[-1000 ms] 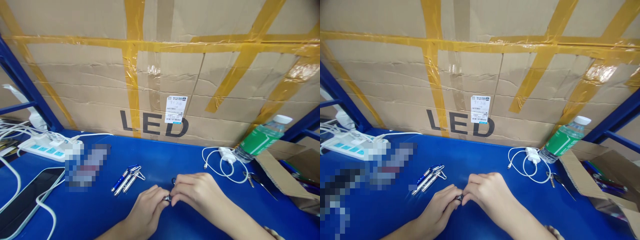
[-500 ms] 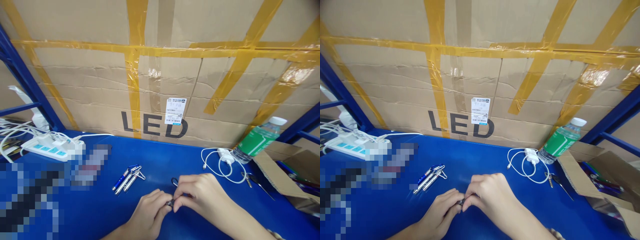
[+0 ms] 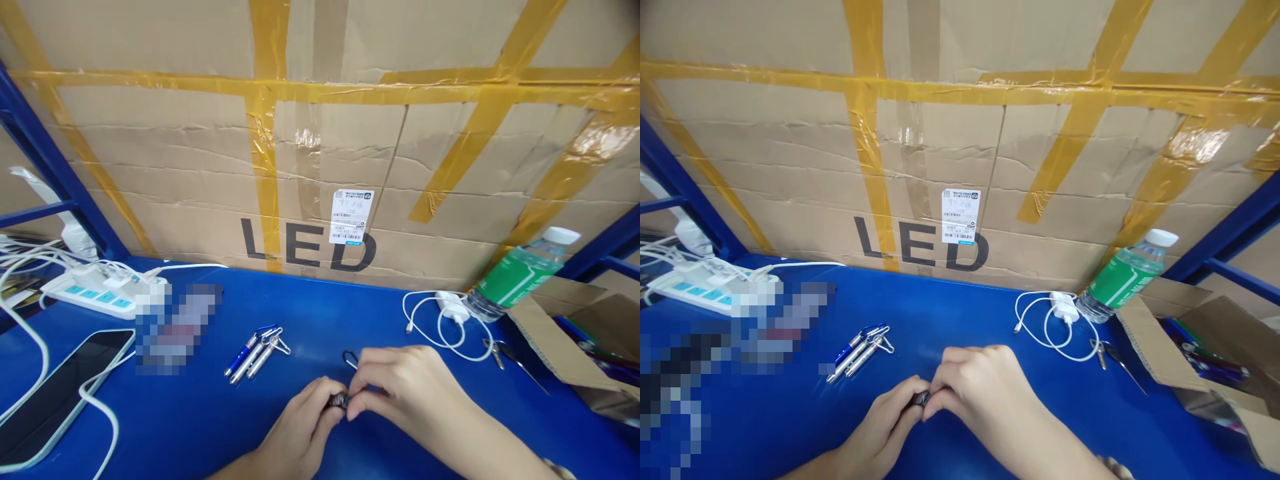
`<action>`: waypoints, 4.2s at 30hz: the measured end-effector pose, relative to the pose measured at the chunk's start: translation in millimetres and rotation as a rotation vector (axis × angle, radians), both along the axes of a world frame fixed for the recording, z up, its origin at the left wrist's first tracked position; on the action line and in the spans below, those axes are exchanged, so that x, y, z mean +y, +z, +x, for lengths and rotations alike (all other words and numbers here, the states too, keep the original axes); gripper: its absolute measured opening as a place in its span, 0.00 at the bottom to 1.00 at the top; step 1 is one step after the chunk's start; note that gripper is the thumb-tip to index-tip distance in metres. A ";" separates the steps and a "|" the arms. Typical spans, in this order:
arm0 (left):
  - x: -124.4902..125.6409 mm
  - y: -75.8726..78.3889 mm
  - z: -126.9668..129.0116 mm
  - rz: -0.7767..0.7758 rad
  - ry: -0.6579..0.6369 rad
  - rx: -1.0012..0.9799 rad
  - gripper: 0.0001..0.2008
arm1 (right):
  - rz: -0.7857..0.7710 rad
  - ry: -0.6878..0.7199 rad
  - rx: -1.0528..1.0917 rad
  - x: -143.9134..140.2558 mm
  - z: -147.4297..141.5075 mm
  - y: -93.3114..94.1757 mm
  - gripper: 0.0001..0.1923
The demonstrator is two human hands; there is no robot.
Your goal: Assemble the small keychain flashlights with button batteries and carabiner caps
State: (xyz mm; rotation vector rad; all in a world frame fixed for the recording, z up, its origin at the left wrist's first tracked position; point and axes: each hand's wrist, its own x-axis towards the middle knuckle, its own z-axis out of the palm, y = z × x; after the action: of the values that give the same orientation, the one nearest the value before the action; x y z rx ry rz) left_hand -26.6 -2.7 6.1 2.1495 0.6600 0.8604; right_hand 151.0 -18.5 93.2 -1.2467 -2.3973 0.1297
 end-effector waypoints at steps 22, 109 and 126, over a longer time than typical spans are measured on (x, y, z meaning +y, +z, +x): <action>8.3 10.9 -6.3 0.288 -0.117 -0.004 0.15 | -0.213 -0.003 -0.378 8.2 -4.9 -10.2 0.09; 15.7 8.2 -1.4 -0.106 0.168 -0.006 0.07 | -0.134 0.041 0.558 23.5 6.0 -11.8 0.01; 18.3 3.8 -3.6 -0.005 0.150 -0.079 0.09 | -0.297 -0.020 0.648 25.3 0.6 -25.1 0.05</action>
State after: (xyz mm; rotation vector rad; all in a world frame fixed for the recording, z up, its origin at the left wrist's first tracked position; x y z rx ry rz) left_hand -30.1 15.6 9.9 2.0695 0.7898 1.0165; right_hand 151.6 6.8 68.1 -1.1236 -1.8387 0.7808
